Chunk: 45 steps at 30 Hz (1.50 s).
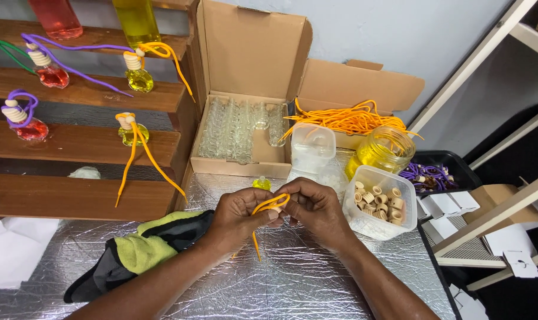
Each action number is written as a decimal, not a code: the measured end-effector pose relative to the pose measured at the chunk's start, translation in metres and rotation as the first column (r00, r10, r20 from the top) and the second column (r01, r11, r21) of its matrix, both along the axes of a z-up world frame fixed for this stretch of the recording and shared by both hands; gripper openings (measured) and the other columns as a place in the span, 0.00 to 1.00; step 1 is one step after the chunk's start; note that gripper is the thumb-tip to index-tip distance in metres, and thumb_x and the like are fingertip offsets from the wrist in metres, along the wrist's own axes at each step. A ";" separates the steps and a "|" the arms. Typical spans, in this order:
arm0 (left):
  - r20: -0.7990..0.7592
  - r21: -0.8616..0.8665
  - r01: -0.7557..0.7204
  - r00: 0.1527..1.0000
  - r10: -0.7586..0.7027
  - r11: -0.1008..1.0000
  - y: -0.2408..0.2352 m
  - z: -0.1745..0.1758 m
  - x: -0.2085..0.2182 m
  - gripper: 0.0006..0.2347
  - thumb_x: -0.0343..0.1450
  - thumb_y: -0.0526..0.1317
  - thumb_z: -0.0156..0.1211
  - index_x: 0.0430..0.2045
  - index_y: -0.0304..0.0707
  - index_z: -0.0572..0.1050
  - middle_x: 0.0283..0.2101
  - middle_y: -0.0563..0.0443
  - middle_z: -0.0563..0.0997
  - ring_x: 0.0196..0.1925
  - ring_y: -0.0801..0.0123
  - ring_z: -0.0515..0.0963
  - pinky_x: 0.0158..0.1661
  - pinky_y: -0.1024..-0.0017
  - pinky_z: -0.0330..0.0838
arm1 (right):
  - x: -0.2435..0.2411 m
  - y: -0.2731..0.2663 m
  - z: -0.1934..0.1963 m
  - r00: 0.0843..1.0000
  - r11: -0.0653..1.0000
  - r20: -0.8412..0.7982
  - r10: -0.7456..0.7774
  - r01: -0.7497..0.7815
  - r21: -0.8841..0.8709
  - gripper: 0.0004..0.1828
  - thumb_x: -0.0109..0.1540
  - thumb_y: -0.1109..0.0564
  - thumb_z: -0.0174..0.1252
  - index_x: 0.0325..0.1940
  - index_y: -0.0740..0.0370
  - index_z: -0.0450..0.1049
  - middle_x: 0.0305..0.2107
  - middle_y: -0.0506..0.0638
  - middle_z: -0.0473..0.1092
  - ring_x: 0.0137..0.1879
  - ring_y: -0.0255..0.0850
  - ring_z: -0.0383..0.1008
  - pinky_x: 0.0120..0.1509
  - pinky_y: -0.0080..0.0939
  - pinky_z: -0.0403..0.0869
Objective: The person is assembling small perfume bottles by threading a yellow cord through a wooden cap and then placing the cap onto the bottle.
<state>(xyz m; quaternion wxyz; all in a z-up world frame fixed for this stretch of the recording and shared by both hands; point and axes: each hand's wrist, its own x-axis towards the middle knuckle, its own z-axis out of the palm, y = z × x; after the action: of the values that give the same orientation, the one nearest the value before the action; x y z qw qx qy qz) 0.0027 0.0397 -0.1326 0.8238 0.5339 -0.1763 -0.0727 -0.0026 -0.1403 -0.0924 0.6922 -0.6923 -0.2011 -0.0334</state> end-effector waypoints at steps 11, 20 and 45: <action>-0.039 -0.026 0.083 0.996 -0.084 0.996 0.007 -0.001 0.005 0.11 0.69 0.28 0.62 0.44 0.17 0.77 0.35 0.31 0.85 0.33 0.57 0.88 0.39 0.58 0.87 | 0.007 -0.004 -0.008 0.983 0.991 -0.185 0.008 0.017 0.132 0.09 0.60 0.66 0.65 0.41 0.78 0.79 0.22 0.59 0.75 0.28 0.40 0.80 0.24 0.30 0.79; -0.079 -0.059 0.106 0.991 -0.110 0.993 0.004 -0.002 0.008 0.12 0.72 0.32 0.58 0.47 0.19 0.75 0.36 0.34 0.83 0.31 0.59 0.87 0.37 0.61 0.87 | 0.011 -0.005 -0.013 0.987 0.989 -0.157 -0.027 0.049 0.139 0.08 0.58 0.68 0.67 0.38 0.78 0.80 0.19 0.60 0.75 0.25 0.39 0.79 0.20 0.27 0.75; -0.147 0.047 -0.007 0.989 0.014 0.999 0.005 -0.009 0.009 0.08 0.73 0.32 0.61 0.37 0.18 0.77 0.29 0.32 0.85 0.26 0.61 0.87 0.34 0.62 0.86 | 0.012 -0.007 -0.022 0.991 0.998 -0.128 -0.041 0.046 0.038 0.08 0.63 0.64 0.62 0.43 0.75 0.79 0.20 0.57 0.73 0.24 0.39 0.78 0.21 0.29 0.72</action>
<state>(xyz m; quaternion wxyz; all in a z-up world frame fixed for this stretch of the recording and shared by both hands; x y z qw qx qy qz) 0.0119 0.0449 -0.1415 0.8224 0.5469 -0.1102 -0.1116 0.0090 -0.1471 -0.1147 0.7166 -0.6831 -0.1410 -0.0084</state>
